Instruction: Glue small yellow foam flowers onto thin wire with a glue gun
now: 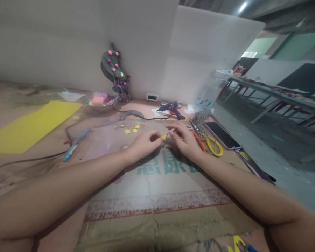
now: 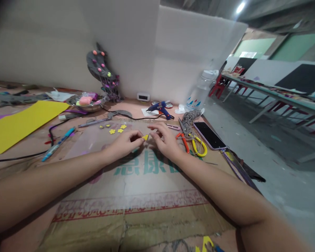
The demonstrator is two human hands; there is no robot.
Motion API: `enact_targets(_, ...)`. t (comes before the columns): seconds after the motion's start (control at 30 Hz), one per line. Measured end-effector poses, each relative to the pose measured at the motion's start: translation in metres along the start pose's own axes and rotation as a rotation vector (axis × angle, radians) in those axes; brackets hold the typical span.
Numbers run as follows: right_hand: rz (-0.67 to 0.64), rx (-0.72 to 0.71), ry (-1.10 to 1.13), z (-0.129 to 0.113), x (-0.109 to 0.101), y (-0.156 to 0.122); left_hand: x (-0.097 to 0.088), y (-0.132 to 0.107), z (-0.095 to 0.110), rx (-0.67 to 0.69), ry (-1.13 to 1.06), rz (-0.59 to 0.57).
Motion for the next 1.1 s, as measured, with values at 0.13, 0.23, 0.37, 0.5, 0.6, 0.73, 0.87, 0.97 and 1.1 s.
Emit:
enact_targets(0.13,-0.106,-0.047,-0.057,-0.004,0.0,0.0,0.0,0.001,-0.001,0.015,0.011,-0.016)
enact_targets(0.23,-0.141,0.041,-0.024,-0.003,0.002,0.0,0.0,0.001,-0.003,0.026,-0.002,0.014)
enact_targets(0.37,-0.119,0.152,0.063,-0.003,0.003,0.001,-0.001,0.0,-0.003,0.023,-0.025,0.015)
enact_targets(0.5,-0.104,0.241,0.29,-0.002,0.006,0.001,0.0,0.001,-0.005,0.024,-0.033,0.021)
enact_targets(0.6,-0.119,0.301,0.499,0.001,0.009,0.001,0.0,0.002,-0.008,0.056,-0.054,0.01)
enact_targets(0.73,-0.156,0.304,0.553,0.001,0.013,0.0,0.0,0.003,-0.009,0.058,-0.037,-0.02)
enact_targets(0.87,-0.171,0.288,0.535,0.0,0.011,0.002,0.0,0.002,-0.007,0.05,-0.029,0.01)
enact_targets(0.97,0.002,0.224,0.482,0.003,-0.008,0.011,0.0,0.003,-0.009,0.032,-0.046,0.051)
enact_targets(1.1,0.169,0.216,0.299,0.017,-0.049,0.023,0.001,0.003,-0.01,0.033,-0.078,0.05)
Point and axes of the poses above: each hand's wrist, its own y-axis towards the middle knuckle, its own x-axis out of the palm, z = x × y, the point moved 1 cm from there along y, towards the middle knuckle, and after that the axes turned 14 degrees about -z, right-handed, at the moved point
